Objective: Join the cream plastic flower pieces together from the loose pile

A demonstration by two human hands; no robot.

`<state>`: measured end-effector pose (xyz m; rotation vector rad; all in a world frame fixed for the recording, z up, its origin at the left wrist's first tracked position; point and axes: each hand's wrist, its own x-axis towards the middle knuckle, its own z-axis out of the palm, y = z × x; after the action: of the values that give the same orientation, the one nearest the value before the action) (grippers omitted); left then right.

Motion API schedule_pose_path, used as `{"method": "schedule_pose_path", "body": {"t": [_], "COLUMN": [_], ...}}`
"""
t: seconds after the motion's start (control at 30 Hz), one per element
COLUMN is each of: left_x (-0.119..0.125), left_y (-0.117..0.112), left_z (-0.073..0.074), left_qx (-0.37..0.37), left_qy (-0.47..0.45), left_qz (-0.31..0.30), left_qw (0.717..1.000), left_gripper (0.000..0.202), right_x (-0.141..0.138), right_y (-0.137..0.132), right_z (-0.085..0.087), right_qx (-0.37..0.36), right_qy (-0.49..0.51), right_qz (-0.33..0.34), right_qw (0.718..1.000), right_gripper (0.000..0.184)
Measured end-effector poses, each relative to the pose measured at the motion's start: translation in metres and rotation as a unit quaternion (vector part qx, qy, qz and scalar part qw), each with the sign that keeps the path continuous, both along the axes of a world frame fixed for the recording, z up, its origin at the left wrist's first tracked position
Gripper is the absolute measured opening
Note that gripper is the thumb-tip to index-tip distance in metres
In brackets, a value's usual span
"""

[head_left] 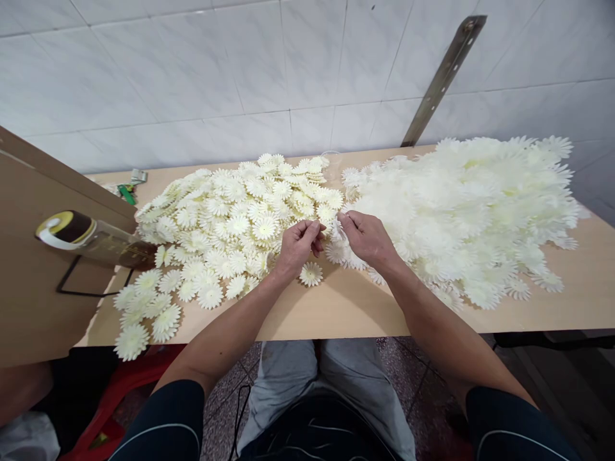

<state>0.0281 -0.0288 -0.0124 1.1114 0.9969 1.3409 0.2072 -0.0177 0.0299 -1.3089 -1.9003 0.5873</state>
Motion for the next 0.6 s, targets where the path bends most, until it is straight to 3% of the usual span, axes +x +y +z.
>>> {"method": "schedule_pose_path", "body": {"t": [0.2, 0.6], "left_x": [0.001, 0.0033], "left_y": [-0.0021, -0.003], "left_z": [0.0009, -0.0044], "left_qx": [0.01, 0.033], "left_qy": [-0.001, 0.04], "left_qz": [-0.01, 0.01], "left_qw": [1.0, 0.999], "left_gripper": [0.062, 0.041], "right_x": [-0.0033, -0.0089], "right_y": [-0.0005, -0.0018], "right_z": [-0.0064, -0.0093], "right_qx": [-0.034, -0.059], "right_qy": [0.105, 0.098], "right_qz": [-0.025, -0.021], "right_qw": [0.994, 0.993], "right_gripper": [0.063, 0.061]}}
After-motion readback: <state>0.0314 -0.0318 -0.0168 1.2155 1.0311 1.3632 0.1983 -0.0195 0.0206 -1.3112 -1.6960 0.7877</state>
